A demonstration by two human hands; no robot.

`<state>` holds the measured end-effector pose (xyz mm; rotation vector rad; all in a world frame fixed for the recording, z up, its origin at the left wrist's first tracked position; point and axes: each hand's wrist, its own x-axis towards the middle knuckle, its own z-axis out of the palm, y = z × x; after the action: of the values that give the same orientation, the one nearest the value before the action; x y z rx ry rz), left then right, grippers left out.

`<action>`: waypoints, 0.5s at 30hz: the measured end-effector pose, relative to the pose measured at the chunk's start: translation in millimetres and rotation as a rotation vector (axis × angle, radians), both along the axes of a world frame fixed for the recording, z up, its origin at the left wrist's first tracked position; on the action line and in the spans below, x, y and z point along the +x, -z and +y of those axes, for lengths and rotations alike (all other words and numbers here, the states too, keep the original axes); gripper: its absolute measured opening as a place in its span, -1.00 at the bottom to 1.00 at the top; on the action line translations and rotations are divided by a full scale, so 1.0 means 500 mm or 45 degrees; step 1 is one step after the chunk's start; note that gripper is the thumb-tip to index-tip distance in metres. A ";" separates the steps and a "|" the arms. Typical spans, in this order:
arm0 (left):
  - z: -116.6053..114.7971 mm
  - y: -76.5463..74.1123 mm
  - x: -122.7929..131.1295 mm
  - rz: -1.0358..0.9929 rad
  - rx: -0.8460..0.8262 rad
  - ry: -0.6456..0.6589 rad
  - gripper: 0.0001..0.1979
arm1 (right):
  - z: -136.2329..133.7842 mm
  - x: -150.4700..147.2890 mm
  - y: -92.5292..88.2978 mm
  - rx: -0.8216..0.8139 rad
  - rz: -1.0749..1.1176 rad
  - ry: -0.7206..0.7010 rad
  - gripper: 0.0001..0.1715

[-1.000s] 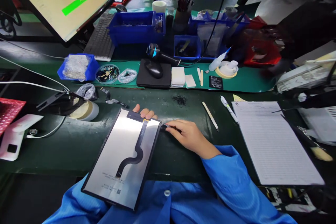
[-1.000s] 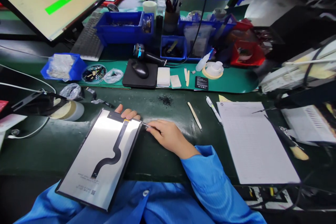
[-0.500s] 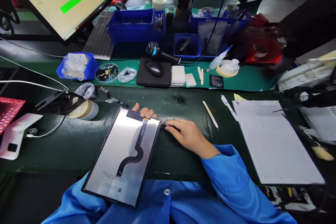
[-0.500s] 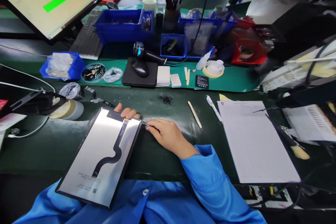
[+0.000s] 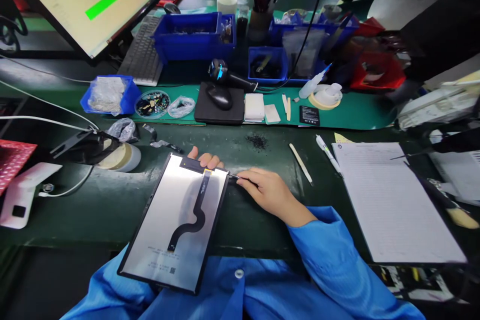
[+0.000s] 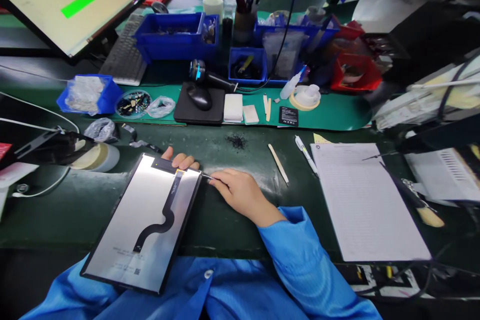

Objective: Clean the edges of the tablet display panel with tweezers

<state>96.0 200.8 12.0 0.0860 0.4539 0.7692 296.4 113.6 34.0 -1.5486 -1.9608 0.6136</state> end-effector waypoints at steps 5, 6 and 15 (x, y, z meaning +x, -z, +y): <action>0.007 0.014 0.002 -0.355 0.055 0.063 -0.55 | -0.005 -0.008 -0.003 -0.063 0.119 0.031 -0.79; 0.007 0.015 0.002 -0.366 0.059 0.066 -0.55 | -0.006 -0.009 -0.002 -0.060 0.141 0.044 -0.81; -0.004 -0.023 0.007 -0.198 0.092 0.003 -0.47 | -0.001 -0.003 0.005 0.028 -0.023 0.003 -0.72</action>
<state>99.4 198.7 23.4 0.0935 0.2786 0.7835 295.1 113.2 31.3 -1.5487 -1.9723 0.5770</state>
